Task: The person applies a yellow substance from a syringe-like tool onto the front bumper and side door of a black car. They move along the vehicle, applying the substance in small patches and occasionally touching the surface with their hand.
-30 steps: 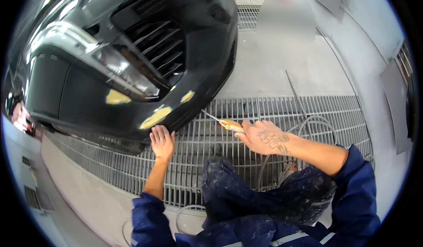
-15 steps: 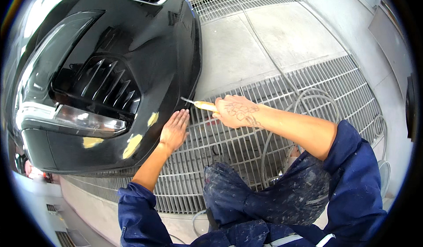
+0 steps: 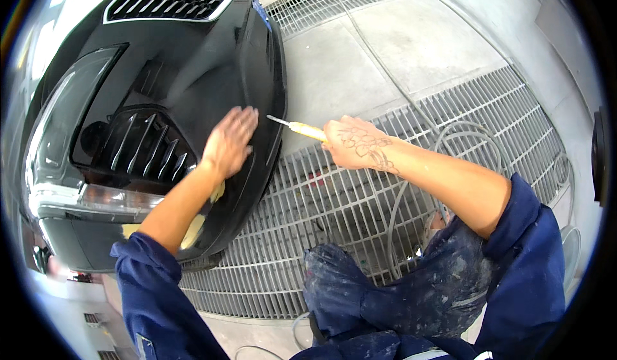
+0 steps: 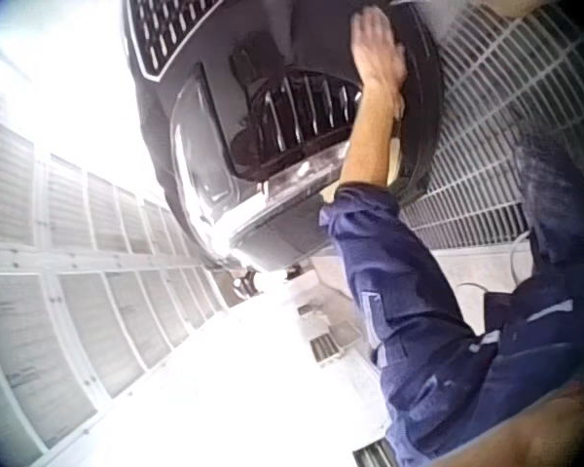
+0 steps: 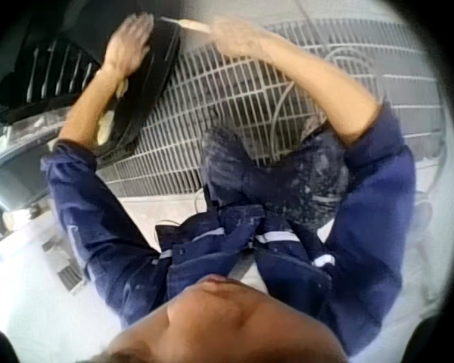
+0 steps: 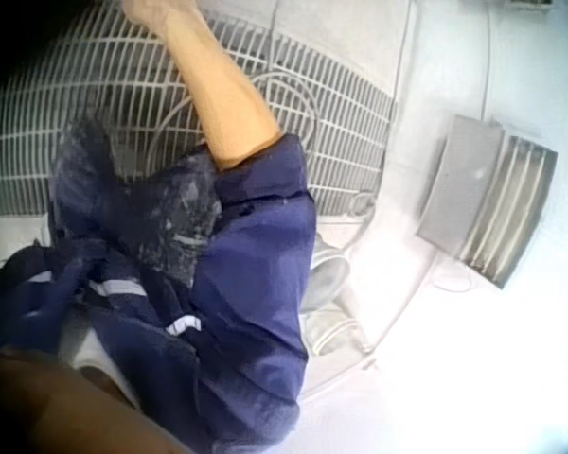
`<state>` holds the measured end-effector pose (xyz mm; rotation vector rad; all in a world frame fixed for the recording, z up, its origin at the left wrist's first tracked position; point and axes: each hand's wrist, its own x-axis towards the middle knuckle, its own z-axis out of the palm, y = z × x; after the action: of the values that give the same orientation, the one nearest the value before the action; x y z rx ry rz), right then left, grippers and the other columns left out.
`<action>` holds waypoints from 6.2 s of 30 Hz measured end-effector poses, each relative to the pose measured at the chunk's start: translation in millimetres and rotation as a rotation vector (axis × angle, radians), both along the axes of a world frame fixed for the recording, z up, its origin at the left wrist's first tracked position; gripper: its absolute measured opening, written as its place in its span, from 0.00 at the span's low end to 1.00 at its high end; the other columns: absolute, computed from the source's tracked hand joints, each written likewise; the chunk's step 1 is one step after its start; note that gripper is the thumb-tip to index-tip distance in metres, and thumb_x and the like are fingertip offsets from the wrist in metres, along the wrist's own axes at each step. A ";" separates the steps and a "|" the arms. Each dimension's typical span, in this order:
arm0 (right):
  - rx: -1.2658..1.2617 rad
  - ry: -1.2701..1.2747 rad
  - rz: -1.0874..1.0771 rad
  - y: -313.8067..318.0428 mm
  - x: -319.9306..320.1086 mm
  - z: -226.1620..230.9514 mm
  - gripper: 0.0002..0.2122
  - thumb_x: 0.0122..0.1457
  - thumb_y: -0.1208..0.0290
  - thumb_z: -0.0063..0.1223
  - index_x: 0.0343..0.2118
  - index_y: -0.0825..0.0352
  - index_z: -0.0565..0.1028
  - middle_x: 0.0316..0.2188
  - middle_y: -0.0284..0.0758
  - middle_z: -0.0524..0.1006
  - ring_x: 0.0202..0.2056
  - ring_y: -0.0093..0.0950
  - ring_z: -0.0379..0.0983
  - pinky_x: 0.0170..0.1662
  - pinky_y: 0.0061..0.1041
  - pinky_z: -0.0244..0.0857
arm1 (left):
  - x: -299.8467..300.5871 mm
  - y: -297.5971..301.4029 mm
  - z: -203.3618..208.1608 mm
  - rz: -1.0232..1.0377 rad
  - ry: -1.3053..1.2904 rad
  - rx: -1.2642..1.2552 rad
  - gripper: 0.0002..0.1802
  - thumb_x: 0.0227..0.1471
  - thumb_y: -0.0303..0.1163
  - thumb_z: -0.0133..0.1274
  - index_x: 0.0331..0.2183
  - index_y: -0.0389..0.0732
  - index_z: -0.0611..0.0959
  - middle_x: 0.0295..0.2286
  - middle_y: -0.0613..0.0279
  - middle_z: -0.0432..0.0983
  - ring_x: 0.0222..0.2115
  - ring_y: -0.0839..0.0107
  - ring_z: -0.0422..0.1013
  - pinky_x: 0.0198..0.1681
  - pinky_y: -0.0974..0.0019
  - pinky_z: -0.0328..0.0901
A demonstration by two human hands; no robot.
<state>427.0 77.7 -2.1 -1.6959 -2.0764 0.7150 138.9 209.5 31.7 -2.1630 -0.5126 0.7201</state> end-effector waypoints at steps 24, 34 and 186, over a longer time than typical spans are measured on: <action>-0.258 0.017 0.213 3.6 -44.4 -26.6 0.14 0.68 0.65 0.54 0.43 0.73 0.81 0.35 0.51 0.83 0.37 0.48 0.83 0.40 0.45 0.74 | -143.9 -153.9 -62.0 0.171 0.405 -0.108 0.48 0.70 0.60 0.35 0.74 0.35 0.48 0.76 0.60 0.38 0.76 0.66 0.34 0.78 0.58 0.27; -0.125 -0.038 0.107 0.8 -29.9 -22.5 0.13 0.67 0.67 0.52 0.46 0.73 0.79 0.30 0.47 0.85 0.33 0.41 0.85 0.39 0.41 0.78 | -16.9 -66.1 -83.4 0.177 0.184 0.385 0.49 0.70 0.63 0.31 0.73 0.33 0.51 0.75 0.53 0.40 0.76 0.56 0.34 0.78 0.51 0.28; 0.013 0.348 0.142 -21.1 -68.9 134.2 0.18 0.73 0.57 0.49 0.45 0.71 0.73 0.22 0.46 0.79 0.27 0.45 0.80 0.34 0.44 0.73 | -72.7 -28.7 222.9 0.059 -0.489 0.681 0.41 0.68 0.51 0.47 0.72 0.39 0.61 0.72 0.58 0.53 0.74 0.63 0.46 0.77 0.52 0.39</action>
<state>358.0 56.6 132.0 -1.3143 -1.9588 0.9618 66.2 180.8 254.6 -1.6562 -0.9231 0.0025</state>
